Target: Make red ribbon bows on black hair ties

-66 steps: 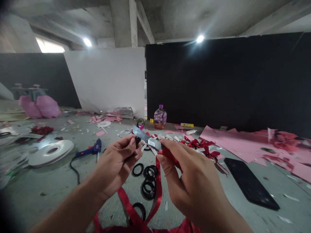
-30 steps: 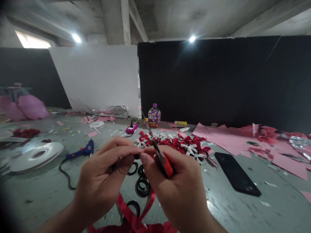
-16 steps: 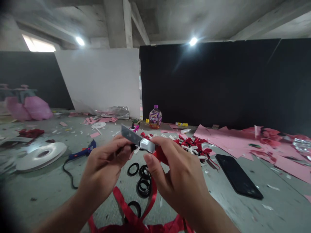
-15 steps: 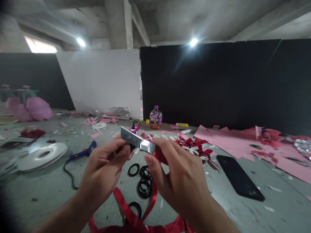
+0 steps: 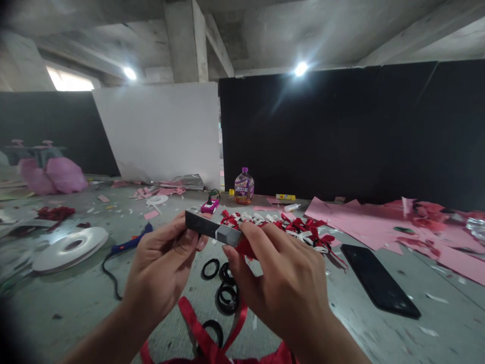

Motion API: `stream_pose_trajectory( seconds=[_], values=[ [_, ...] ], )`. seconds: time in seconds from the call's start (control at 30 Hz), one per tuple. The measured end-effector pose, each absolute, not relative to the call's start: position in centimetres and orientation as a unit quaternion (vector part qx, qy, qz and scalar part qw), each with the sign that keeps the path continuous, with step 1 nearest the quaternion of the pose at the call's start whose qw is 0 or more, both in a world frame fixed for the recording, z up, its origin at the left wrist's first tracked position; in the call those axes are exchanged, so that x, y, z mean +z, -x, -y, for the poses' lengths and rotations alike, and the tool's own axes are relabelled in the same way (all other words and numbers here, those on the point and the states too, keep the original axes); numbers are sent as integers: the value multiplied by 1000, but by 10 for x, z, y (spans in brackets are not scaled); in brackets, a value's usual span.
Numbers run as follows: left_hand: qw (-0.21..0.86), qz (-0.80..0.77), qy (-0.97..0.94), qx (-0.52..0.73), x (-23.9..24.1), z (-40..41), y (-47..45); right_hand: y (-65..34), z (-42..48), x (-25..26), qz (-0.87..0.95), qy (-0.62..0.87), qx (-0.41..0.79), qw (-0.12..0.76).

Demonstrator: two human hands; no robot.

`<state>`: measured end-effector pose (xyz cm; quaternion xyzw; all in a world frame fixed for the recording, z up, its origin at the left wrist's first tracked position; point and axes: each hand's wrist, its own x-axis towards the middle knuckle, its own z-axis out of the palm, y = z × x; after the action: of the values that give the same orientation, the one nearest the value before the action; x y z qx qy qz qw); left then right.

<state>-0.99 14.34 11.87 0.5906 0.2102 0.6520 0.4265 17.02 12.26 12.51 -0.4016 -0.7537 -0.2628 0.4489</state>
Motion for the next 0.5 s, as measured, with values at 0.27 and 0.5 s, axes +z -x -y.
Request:
stream_pose_trajectory(
  seconds=[0.27, 0.5],
  values=[
    [405, -237, -595, 653, 119, -144, 10, -172, -122, 128, 758, 405, -256, 442],
    [367, -250, -609, 658, 121, -143, 10, -172, -121, 128, 761, 409, -248, 439]
  ],
)
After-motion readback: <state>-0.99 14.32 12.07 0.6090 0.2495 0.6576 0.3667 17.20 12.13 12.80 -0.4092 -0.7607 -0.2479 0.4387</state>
